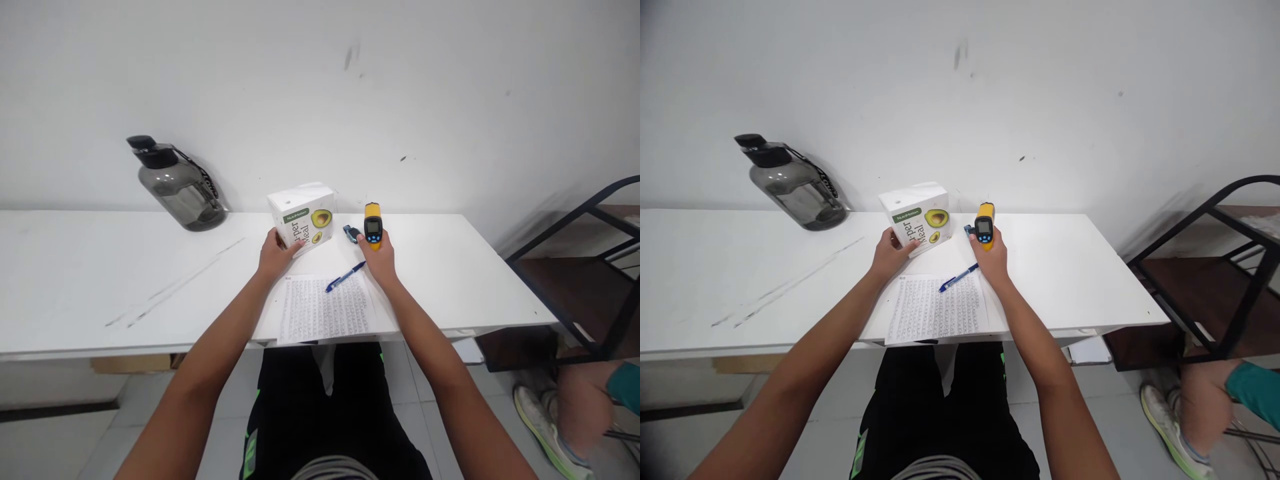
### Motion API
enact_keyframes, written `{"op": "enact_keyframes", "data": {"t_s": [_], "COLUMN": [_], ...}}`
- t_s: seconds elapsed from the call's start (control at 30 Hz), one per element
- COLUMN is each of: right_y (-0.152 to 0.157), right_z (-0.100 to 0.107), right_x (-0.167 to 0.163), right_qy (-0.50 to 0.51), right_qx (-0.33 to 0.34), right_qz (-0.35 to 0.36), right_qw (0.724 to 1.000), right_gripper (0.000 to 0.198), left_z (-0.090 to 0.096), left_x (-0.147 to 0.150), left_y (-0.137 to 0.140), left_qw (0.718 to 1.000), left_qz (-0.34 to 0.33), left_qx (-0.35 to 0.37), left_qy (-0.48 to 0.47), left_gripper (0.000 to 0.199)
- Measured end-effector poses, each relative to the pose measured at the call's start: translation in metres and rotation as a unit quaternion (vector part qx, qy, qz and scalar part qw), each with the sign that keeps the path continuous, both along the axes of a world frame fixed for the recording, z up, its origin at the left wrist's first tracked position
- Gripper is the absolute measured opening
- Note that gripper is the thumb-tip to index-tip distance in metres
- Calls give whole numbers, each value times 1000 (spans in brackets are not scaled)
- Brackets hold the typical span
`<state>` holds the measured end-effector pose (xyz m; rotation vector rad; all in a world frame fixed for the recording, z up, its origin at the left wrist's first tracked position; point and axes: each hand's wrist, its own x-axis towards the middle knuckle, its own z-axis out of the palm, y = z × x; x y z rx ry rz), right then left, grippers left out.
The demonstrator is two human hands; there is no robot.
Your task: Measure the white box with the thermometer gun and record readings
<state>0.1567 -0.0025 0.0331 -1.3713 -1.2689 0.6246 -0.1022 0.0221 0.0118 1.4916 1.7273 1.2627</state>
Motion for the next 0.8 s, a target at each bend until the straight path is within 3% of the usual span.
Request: {"op": "enact_keyframes", "data": {"t_s": [0.8], "right_y": [-1], "right_z": [0], "right_x": [1], "right_qy": [0], "right_qx": [2], "right_qz": [9], "right_qw": [1000], "right_gripper": [51], "left_z": [-3], "left_x": [-2], "left_y": [2], "left_qw": [1000], "left_qz": [-2], "left_qx": [-2], "left_qy": [1], "left_gripper": [69]}}
